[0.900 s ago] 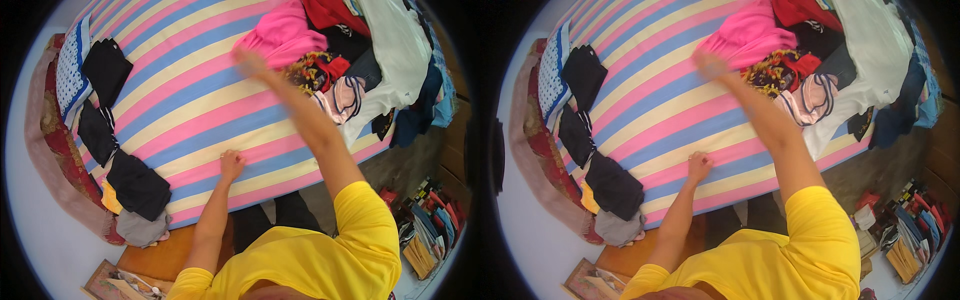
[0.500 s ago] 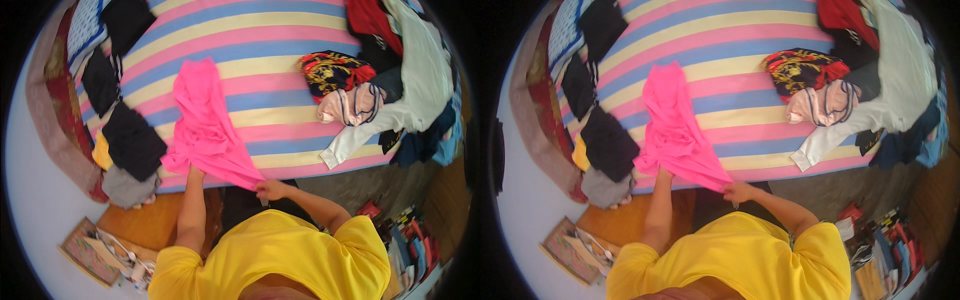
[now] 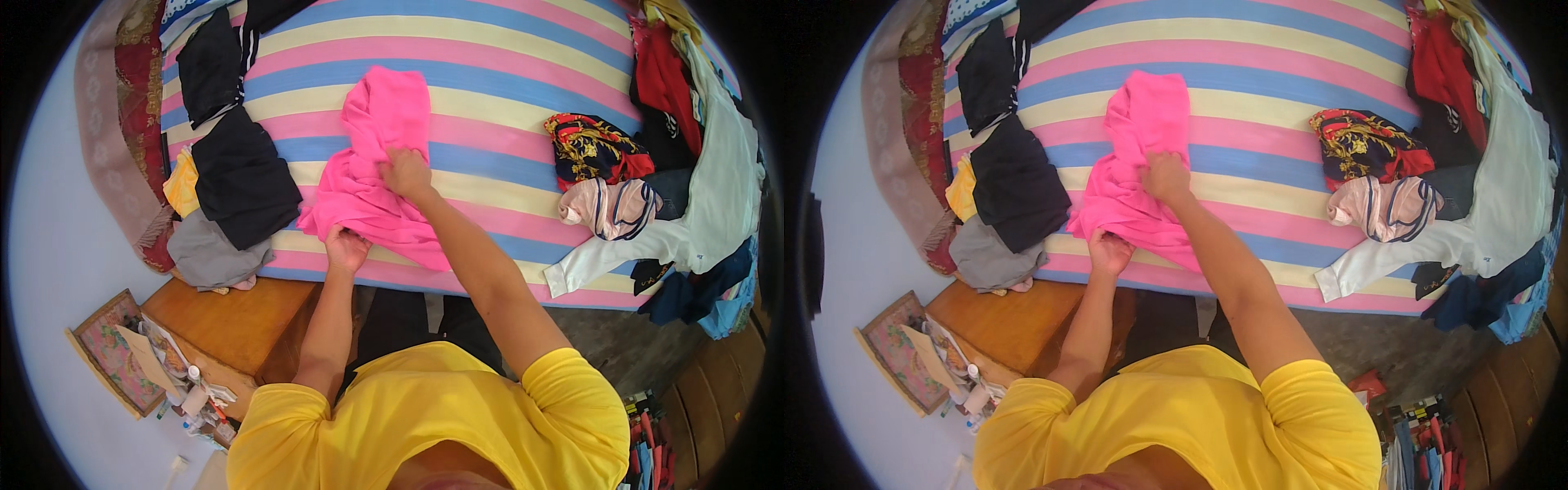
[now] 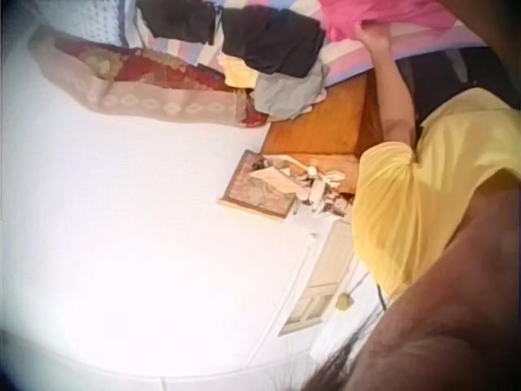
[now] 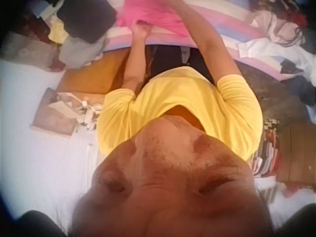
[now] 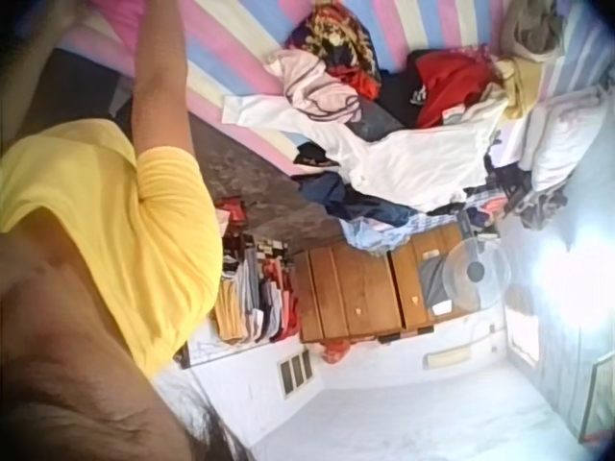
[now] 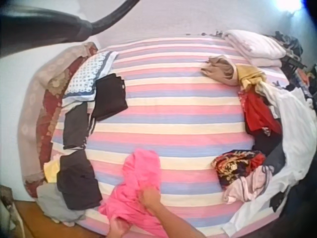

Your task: The person folds a pink shirt and a striped shirt by hand on a bed, placing them into a stack.

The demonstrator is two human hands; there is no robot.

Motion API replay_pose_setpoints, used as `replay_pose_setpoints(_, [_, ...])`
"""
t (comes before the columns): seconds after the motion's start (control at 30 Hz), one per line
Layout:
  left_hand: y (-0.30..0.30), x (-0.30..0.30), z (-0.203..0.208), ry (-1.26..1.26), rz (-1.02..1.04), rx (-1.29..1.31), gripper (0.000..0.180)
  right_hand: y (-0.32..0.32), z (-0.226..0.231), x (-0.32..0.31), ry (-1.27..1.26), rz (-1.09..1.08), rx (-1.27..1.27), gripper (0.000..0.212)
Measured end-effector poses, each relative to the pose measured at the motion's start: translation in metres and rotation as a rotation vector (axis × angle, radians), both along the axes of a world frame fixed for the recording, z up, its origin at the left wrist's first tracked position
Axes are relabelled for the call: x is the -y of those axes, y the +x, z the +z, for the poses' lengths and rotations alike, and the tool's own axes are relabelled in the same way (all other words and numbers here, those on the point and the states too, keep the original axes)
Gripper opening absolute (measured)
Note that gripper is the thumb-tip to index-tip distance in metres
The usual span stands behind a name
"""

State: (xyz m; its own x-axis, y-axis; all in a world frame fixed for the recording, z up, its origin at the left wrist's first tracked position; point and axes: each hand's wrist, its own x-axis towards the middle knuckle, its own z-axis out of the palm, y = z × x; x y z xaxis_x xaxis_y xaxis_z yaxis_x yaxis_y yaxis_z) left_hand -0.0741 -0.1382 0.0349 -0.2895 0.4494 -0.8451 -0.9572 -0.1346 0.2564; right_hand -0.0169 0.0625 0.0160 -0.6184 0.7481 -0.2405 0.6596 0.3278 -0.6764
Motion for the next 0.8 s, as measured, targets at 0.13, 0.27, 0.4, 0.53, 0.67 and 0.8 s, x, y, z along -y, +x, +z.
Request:
replay_pose_setpoints(0.13, [-0.018, 0.022, -0.015, -0.105, 0.182, 0.028, 0.029, 0.043, -0.042, -0.028, -1.282, -0.744, -0.792, 0.045])
replay_pose_setpoints(0.27, [-0.027, 0.042, -0.024, -0.346, 0.055, 0.039, 0.024, 0.159, 0.025, -0.067, -0.973, -0.995, -1.087, 0.019])
replay_pose_setpoints(0.4, [-0.02, 0.046, -0.023, -0.549, -0.205, -0.055, 0.027, 0.254, 0.011, -0.019, -0.932, -1.396, -0.773, 0.014])
replay_pose_setpoints(0.53, [-0.022, 0.025, -0.018, -0.731, -0.242, -0.259, 0.031, 0.284, 0.012, 0.023, -0.873, -1.418, -0.163, 0.022])
replay_pose_setpoints(0.67, [-0.029, 0.006, -0.015, -1.111, -0.31, -1.122, 0.042, 0.265, -0.014, 0.038, -0.381, -1.094, -0.25, 0.034])
replay_pose_setpoints(0.8, [-0.001, -0.056, 0.017, -0.579, -1.048, -1.679, 0.057, 0.248, -0.03, 0.024, -0.369, -0.564, 0.016, 0.024])
